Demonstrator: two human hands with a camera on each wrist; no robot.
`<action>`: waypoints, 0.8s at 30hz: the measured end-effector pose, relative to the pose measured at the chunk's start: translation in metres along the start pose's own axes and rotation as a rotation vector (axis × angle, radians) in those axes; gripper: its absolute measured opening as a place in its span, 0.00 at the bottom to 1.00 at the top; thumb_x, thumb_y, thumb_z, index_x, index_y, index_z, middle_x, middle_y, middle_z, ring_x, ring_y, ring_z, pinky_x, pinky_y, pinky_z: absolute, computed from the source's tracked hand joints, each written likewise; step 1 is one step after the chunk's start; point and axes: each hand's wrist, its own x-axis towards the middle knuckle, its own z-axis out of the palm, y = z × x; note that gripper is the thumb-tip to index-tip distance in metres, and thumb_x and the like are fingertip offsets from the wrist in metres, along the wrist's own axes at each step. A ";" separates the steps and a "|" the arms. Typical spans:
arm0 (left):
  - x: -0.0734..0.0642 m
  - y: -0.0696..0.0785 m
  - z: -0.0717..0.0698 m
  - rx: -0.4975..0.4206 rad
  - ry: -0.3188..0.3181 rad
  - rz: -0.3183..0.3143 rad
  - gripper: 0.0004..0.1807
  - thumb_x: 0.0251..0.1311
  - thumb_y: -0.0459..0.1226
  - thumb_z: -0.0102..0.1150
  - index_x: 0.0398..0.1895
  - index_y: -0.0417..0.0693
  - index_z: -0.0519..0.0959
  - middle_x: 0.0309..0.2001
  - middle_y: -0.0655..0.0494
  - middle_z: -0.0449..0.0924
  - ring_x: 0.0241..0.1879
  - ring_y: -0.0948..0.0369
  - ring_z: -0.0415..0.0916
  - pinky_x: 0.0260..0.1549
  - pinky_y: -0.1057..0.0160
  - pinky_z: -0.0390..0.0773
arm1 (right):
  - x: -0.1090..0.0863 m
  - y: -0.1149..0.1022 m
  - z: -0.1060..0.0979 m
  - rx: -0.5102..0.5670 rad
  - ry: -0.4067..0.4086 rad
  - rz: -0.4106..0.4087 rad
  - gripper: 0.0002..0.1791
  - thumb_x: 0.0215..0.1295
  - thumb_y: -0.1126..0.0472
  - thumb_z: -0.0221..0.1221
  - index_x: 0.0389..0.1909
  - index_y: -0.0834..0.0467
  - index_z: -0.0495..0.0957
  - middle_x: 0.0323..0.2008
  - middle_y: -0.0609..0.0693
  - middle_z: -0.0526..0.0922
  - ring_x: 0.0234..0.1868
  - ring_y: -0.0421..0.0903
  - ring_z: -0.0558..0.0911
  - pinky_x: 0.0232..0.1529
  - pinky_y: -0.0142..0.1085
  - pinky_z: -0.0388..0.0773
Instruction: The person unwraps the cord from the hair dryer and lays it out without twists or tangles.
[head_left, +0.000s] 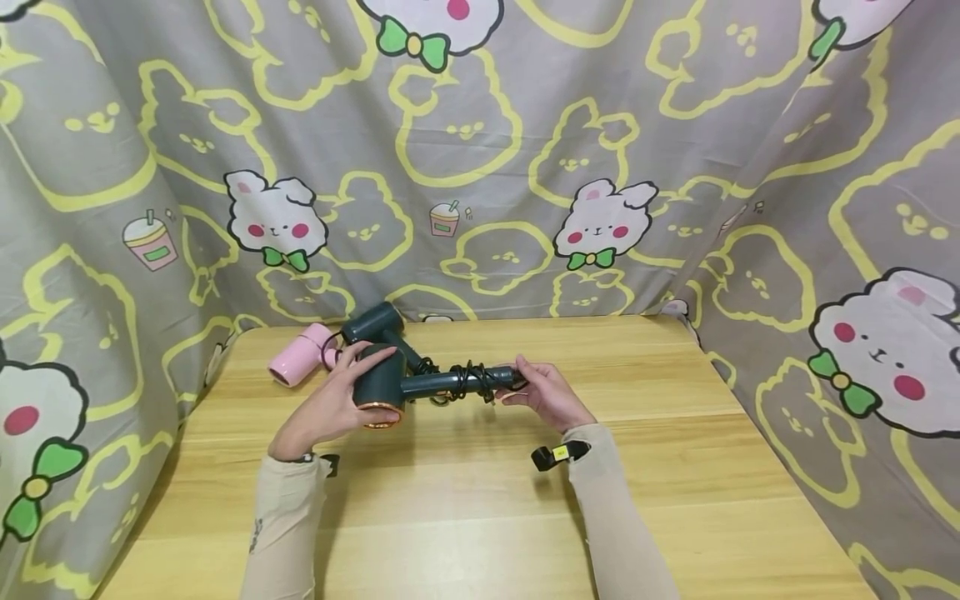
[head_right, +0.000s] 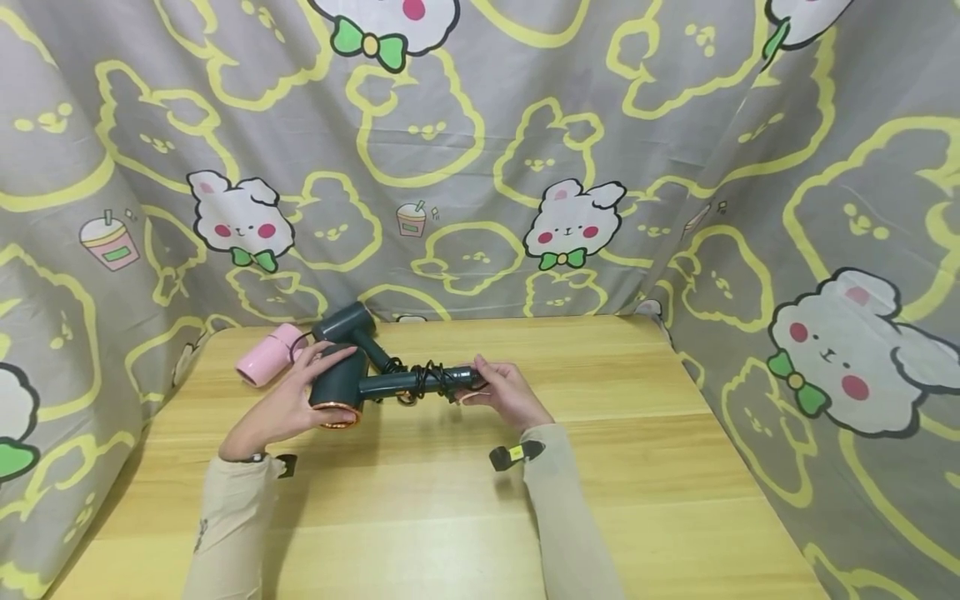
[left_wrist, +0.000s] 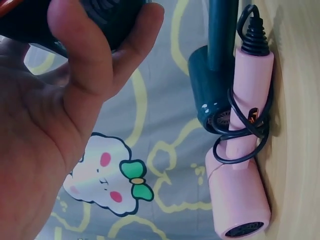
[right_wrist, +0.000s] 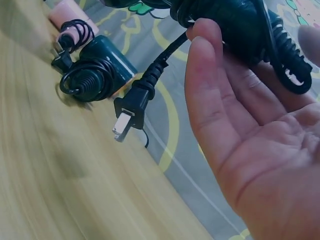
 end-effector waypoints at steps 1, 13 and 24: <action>0.001 0.000 0.000 -0.001 0.003 0.003 0.54 0.44 0.53 0.84 0.78 0.64 0.66 0.76 0.39 0.53 0.70 0.34 0.62 0.61 0.33 0.72 | 0.000 0.000 -0.001 0.002 0.000 -0.001 0.22 0.81 0.43 0.48 0.49 0.49 0.87 0.44 0.49 0.91 0.41 0.45 0.90 0.48 0.40 0.87; -0.004 0.001 0.000 -0.024 0.021 0.013 0.53 0.46 0.52 0.83 0.77 0.64 0.67 0.76 0.42 0.56 0.68 0.34 0.65 0.59 0.34 0.73 | 0.007 0.025 -0.014 -0.115 0.207 0.151 0.24 0.76 0.68 0.48 0.69 0.71 0.69 0.68 0.65 0.74 0.55 0.46 0.84 0.70 0.51 0.74; -0.002 0.002 0.000 -0.044 0.010 0.005 0.52 0.46 0.52 0.83 0.77 0.64 0.67 0.75 0.44 0.56 0.69 0.35 0.64 0.60 0.34 0.72 | 0.005 0.038 -0.014 -0.233 0.009 0.210 0.31 0.64 0.73 0.62 0.70 0.61 0.73 0.58 0.64 0.83 0.55 0.56 0.87 0.58 0.47 0.83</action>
